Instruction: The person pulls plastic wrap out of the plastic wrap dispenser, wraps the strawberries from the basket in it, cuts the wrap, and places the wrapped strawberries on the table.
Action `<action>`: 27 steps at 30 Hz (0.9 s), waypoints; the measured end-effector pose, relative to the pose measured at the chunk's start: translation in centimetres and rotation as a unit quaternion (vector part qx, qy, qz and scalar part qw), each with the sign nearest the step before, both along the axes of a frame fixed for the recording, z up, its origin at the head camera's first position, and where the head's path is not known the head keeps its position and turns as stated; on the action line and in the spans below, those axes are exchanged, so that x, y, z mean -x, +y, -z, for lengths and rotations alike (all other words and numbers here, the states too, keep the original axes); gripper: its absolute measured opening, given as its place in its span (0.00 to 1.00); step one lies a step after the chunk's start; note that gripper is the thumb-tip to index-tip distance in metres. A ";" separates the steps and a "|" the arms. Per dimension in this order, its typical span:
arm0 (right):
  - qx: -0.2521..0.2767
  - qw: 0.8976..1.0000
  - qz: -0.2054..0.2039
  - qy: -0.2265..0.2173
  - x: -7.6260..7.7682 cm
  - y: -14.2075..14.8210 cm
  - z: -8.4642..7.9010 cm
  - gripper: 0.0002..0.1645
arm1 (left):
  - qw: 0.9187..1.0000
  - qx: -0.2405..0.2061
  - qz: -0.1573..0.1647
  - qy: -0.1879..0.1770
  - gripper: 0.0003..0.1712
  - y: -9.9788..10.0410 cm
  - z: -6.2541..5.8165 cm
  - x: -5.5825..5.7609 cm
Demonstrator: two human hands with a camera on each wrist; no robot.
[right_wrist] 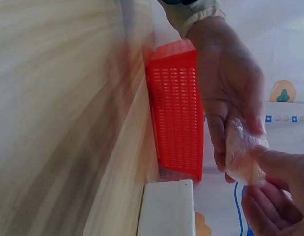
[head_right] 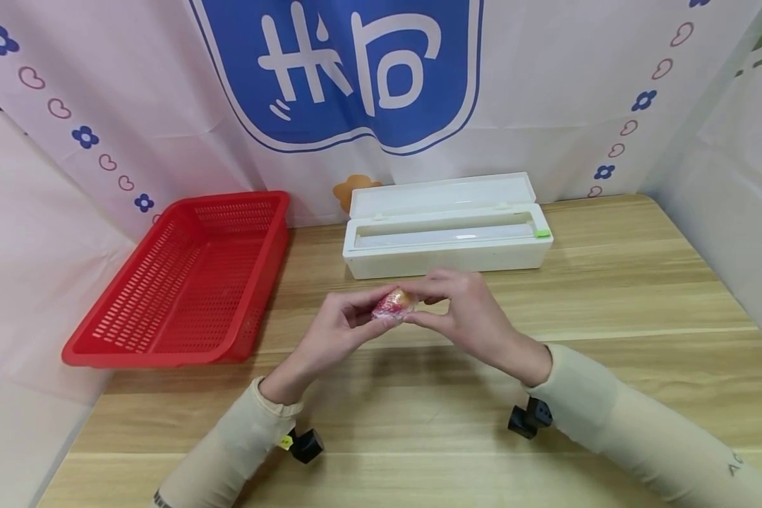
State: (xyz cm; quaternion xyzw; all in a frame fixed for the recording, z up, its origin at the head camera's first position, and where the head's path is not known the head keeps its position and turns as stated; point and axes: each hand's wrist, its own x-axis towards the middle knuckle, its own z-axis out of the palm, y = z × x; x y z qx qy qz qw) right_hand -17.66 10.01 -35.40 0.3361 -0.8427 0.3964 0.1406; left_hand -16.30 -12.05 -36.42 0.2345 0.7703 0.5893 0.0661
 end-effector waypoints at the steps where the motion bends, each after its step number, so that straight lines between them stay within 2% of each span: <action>1: 0.000 1.000 -0.005 -0.002 0.0 0.2 -0.1 0.22 | 1.000 0.007 0.005 0.001 0.26 0.0 0.0 0.0; 5: -0.024 0.999 -0.027 -0.017 0.1 0.7 -0.6 0.20 | 0.999 0.038 0.021 -0.003 0.27 -0.1 0.0 0.0; 9: -0.051 0.996 -0.050 -0.043 0.1 1.2 -1.0 0.18 | 0.997 0.057 0.039 -0.035 0.27 -0.1 0.2 -0.1; 12: -0.049 0.994 -0.059 -0.084 0.1 1.4 -1.2 0.15 | 0.995 0.057 0.054 -0.058 0.26 -0.1 0.2 -0.2; 15: -0.040 0.992 -0.053 -0.108 0.0 1.4 -1.3 0.14 | 0.995 0.056 0.061 -0.057 0.25 0.0 0.2 -0.2; 22: -0.041 0.997 -0.036 -0.056 -0.4 1.3 -1.3 0.16 | 0.997 0.055 0.051 -0.026 0.24 0.2 0.0 -0.2; 27: -0.032 0.997 -0.048 -0.057 -0.4 1.3 -1.5 0.21 | 0.997 0.053 0.047 -0.019 0.26 0.5 -0.2 -0.1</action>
